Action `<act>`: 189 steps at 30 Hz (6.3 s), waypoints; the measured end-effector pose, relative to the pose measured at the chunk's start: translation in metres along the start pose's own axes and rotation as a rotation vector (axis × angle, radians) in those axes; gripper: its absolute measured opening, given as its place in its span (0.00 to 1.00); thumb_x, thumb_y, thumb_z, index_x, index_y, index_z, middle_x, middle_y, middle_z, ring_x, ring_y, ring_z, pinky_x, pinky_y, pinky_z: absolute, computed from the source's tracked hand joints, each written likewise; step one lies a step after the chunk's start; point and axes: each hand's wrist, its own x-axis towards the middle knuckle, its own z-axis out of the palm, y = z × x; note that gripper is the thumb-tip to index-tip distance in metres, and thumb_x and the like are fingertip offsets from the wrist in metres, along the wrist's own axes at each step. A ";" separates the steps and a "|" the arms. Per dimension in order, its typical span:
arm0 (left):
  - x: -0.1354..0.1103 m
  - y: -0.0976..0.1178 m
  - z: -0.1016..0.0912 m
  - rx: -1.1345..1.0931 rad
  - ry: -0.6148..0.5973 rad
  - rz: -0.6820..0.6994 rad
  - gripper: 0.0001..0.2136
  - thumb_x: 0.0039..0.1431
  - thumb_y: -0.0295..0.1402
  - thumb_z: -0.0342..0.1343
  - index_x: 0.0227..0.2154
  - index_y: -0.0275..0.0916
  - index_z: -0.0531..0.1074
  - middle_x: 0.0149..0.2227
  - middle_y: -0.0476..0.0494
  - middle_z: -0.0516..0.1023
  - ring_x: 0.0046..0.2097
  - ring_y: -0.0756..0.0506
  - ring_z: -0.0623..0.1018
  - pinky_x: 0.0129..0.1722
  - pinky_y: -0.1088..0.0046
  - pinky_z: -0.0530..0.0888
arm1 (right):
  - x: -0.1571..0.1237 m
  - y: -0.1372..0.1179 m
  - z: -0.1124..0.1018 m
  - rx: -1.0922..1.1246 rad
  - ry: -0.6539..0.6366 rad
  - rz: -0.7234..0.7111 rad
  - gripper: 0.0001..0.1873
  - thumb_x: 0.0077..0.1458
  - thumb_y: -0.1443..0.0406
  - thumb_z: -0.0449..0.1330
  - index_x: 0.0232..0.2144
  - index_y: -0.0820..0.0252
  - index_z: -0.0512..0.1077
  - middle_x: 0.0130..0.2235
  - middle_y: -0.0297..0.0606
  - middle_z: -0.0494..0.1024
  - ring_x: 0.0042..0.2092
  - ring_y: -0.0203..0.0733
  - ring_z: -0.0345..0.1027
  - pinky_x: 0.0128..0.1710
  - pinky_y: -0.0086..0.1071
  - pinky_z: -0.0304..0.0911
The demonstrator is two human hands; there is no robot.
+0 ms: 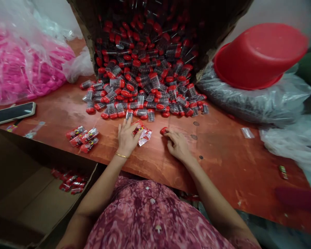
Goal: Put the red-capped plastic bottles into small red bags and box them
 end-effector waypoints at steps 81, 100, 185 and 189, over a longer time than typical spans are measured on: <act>-0.035 0.055 0.018 -0.940 0.000 -0.557 0.18 0.34 0.41 0.67 0.16 0.37 0.64 0.19 0.55 0.69 0.25 0.54 0.70 0.29 0.77 0.68 | -0.024 -0.079 -0.040 0.864 0.094 0.462 0.14 0.56 0.57 0.51 0.30 0.59 0.72 0.24 0.32 0.71 0.23 0.34 0.60 0.22 0.27 0.57; -0.040 0.045 0.016 -0.843 -0.131 -0.392 0.12 0.42 0.38 0.66 0.28 0.35 0.75 0.28 0.48 0.78 0.30 0.51 0.75 0.36 0.75 0.71 | -0.014 -0.084 -0.024 0.842 0.149 0.473 0.14 0.57 0.58 0.50 0.33 0.59 0.71 0.26 0.32 0.71 0.26 0.35 0.62 0.26 0.28 0.60; -0.020 0.012 -0.035 -1.257 0.302 -0.810 0.10 0.57 0.38 0.54 0.27 0.37 0.72 0.30 0.47 0.79 0.32 0.51 0.78 0.37 0.77 0.73 | 0.096 -0.068 0.018 0.344 0.041 0.127 0.13 0.55 0.56 0.57 0.34 0.59 0.72 0.35 0.40 0.77 0.37 0.43 0.66 0.40 0.35 0.61; -0.006 -0.007 -0.053 -1.363 0.668 -0.731 0.16 0.62 0.44 0.45 0.29 0.40 0.70 0.37 0.48 0.78 0.40 0.54 0.78 0.43 0.78 0.72 | 0.147 -0.057 0.033 -0.063 -0.135 -0.027 0.16 0.58 0.63 0.54 0.48 0.61 0.68 0.50 0.46 0.72 0.49 0.51 0.61 0.47 0.41 0.58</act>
